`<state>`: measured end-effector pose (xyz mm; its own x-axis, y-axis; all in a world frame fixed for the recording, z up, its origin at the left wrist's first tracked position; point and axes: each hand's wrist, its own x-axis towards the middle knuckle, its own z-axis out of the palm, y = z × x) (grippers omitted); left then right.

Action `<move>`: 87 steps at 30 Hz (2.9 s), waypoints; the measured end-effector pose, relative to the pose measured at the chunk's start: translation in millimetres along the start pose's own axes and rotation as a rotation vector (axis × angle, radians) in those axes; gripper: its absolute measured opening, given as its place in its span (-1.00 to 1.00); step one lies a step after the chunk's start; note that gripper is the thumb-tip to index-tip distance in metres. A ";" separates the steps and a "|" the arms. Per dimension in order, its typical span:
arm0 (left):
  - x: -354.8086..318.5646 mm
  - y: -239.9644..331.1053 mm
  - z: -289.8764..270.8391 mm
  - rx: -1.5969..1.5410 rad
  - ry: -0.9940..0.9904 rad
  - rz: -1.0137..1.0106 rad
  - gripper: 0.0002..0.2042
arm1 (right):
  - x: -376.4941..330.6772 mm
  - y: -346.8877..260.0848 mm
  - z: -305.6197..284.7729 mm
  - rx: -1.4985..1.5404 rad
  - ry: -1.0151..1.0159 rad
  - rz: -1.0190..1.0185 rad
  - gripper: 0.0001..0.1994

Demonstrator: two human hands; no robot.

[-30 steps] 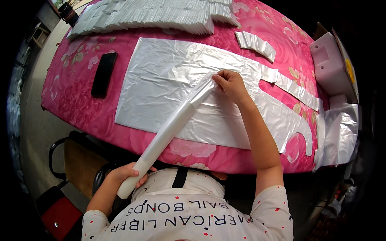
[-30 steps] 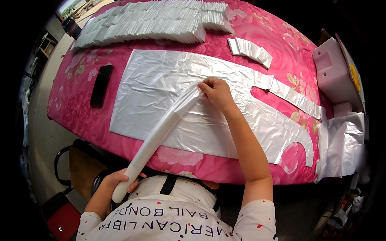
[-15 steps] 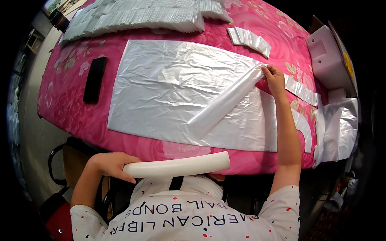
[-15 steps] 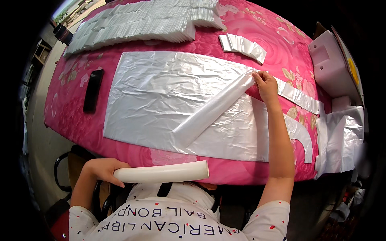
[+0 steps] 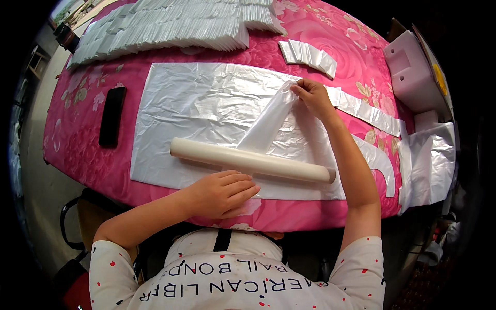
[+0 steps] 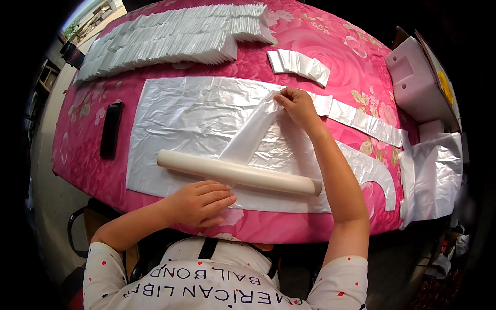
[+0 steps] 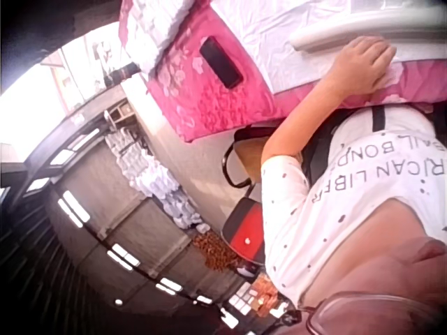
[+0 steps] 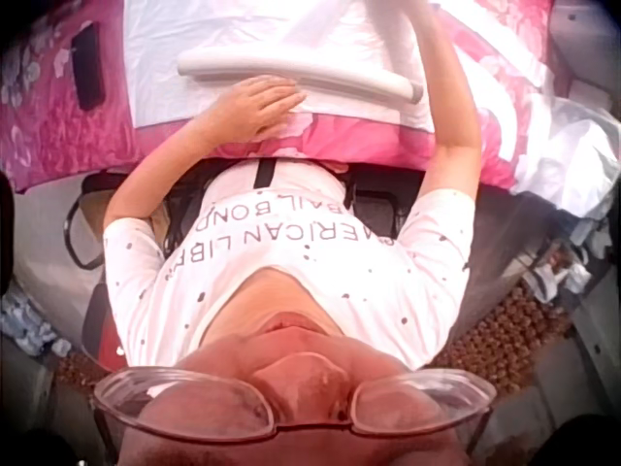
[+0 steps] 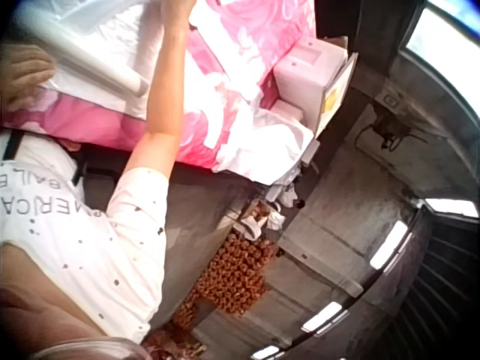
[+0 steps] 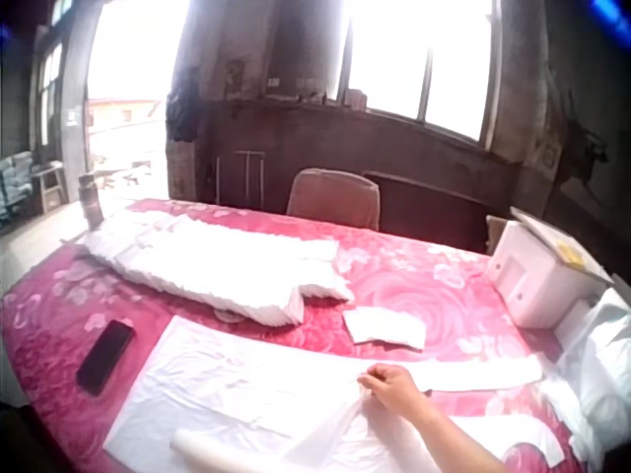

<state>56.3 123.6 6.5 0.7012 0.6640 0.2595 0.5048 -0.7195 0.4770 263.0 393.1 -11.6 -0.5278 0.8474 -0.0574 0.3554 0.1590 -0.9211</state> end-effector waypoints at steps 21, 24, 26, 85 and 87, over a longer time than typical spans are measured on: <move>-7.6 60.1 69.2 0.198 -0.116 -0.350 -0.25 | -174.5 -48.1 72.5 -0.747 0.057 -0.336 -0.49; -7.5 60.5 67.6 0.187 -0.104 -0.325 -0.27 | -158.9 -21.2 25.5 -0.787 0.266 -0.240 -0.54; -9.1 54.7 63.8 0.105 -0.062 -0.273 -0.28 | -150.4 -4.7 -6.6 -0.876 0.421 -0.108 -0.56; 19.7 4.8 12.2 -0.588 0.437 -0.736 -0.41 | -148.4 -48.3 77.8 -0.116 -0.111 0.325 -0.82; 17.1 1.5 18.9 -0.169 0.446 -0.546 -0.39 | -137.3 -54.3 72.2 -0.081 -0.189 0.399 -0.75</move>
<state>78.5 130.0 -4.2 0.0810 0.9653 0.2484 0.6140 -0.2446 0.7504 260.4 231.6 18.4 -0.4658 0.7444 -0.4785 0.6150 -0.1164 -0.7799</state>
